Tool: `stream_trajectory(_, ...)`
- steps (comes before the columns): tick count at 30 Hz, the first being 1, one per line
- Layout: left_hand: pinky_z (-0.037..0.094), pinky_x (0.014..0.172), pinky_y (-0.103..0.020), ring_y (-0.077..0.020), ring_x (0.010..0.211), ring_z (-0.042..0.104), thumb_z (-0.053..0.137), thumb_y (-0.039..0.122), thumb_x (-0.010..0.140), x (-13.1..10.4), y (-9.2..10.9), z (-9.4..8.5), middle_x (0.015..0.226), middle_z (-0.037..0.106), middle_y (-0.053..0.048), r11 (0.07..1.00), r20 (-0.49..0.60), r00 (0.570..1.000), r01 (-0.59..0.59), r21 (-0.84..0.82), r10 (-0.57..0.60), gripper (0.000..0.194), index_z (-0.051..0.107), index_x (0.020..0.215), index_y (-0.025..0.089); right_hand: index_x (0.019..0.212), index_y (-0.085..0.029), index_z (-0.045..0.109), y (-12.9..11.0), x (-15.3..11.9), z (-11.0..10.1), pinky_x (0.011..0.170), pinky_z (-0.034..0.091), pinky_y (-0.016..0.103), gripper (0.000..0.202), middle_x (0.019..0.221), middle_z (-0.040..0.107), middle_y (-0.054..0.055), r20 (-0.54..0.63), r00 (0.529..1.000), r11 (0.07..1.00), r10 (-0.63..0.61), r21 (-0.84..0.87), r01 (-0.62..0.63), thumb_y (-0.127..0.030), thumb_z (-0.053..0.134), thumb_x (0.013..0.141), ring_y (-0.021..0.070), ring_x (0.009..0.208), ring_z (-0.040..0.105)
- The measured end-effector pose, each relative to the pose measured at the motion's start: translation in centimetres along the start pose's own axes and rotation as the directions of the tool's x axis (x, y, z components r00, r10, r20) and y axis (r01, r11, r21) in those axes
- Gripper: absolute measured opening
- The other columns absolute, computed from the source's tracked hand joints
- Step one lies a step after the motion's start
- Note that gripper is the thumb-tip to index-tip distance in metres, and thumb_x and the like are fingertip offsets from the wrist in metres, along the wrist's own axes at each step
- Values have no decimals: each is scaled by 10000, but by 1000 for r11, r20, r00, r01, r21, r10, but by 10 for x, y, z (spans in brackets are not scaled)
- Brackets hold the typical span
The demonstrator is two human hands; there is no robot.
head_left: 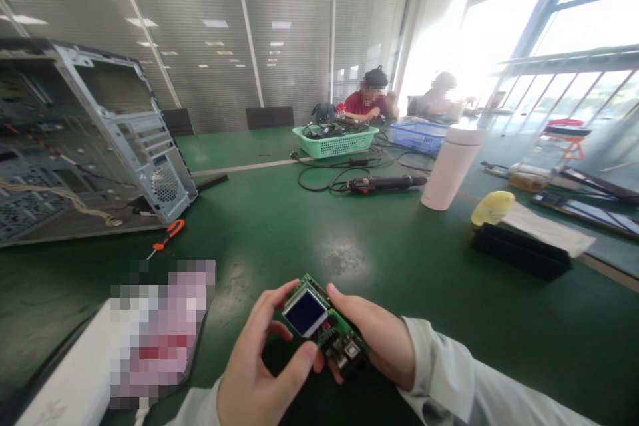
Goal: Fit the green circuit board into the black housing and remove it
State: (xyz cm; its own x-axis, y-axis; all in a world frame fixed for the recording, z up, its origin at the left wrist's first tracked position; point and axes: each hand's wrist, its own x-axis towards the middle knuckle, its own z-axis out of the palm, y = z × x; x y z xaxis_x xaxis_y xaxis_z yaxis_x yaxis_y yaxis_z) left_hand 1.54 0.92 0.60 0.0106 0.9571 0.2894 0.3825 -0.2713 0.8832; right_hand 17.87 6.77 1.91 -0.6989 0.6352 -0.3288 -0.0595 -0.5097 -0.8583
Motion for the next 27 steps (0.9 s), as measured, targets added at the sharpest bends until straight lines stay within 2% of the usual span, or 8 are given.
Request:
stream_trajectory(7, 520, 807, -293, -220, 1065, 597, 580, 229, 852, -1, 1, 0, 1242, 576, -39, 998, 10, 999, -51, 48, 51, 474, 458, 1299, 328, 866, -82, 650, 6, 3, -4, 420, 409, 180, 758, 529, 579, 23, -40, 998, 998, -42, -41, 40, -796, 454, 708, 72, 416, 498)
stream_trajectory(12, 506, 858, -302, -228, 1125, 568, 572, 255, 869, -1, -7, 0, 1322, 532, -34, 1000, 10, 1000, -13, -19, 13, 480, 459, 1325, 349, 898, -80, 642, 10, 0, -6, 470, 411, 211, 793, 617, 612, 52, -25, 997, 989, -66, -135, 62, -805, 349, 761, 90, 482, 528)
stream_trajectory(15, 493, 879, -301, -238, 1199, 510, 568, 263, 877, -3, -12, 0, 1430, 455, -21, 998, -9, 1000, 21, -60, -22, 503, 447, 1352, 372, 923, -91, 623, 7, -2, -5, 526, 422, 235, 754, 637, 609, 46, -29, 995, 987, -96, -131, 91, -785, 371, 771, 95, 514, 531)
stream_trajectory(18, 502, 857, -304, -236, 1181, 506, 569, 287, 878, -4, -13, 1, 1425, 461, -31, 991, -42, 997, 58, -119, -64, 529, 423, 1380, 364, 976, -134, 580, 1, -4, -7, 630, 456, 270, 670, 723, 622, 38, -101, 973, 961, -206, -206, 182, -751, 398, 787, 118, 628, 567)
stream_trajectory(20, 505, 852, -313, -233, 1151, 513, 565, 307, 878, -2, -12, 0, 1344, 524, -47, 985, -65, 993, 87, -149, -98, 510, 444, 1373, 339, 1017, -160, 545, -3, -5, -11, 745, 469, 307, 576, 857, 632, 50, -148, 909, 860, -389, -411, 302, -686, 402, 833, 147, 784, 590)
stream_trajectory(22, 502, 855, -324, -233, 1135, 515, 562, 321, 873, 0, -10, 0, 1286, 559, -56, 980, -88, 987, 122, -156, -136, 474, 487, 1341, 312, 1068, -175, 522, -6, -5, -17, 841, 455, 345, 441, 990, 619, 62, -142, 812, 672, -567, -649, 356, -563, 442, 875, 170, 915, 578)
stream_trajectory(25, 501, 841, -339, -243, 1111, 530, 565, 319, 844, 5, -5, 2, 1242, 585, -70, 975, -141, 972, 168, -148, -189, 421, 556, 1261, 270, 1122, -201, 520, -8, -8, -23, 878, 455, 373, 315, 1081, 599, 64, -50, 697, 354, -715, -886, 299, -382, 550, 866, 189, 993, 559)
stream_trajectory(27, 503, 828, -355, -253, 1081, 550, 574, 312, 806, 8, -2, 3, 1180, 618, -78, 972, -172, 962, 187, -143, -211, 395, 592, 1195, 245, 1117, -211, 540, -9, -11, -23, 883, 468, 376, 296, 1099, 597, 65, 69, 611, 126, -789, -954, 271, -330, 592, 851, 193, 1008, 554)
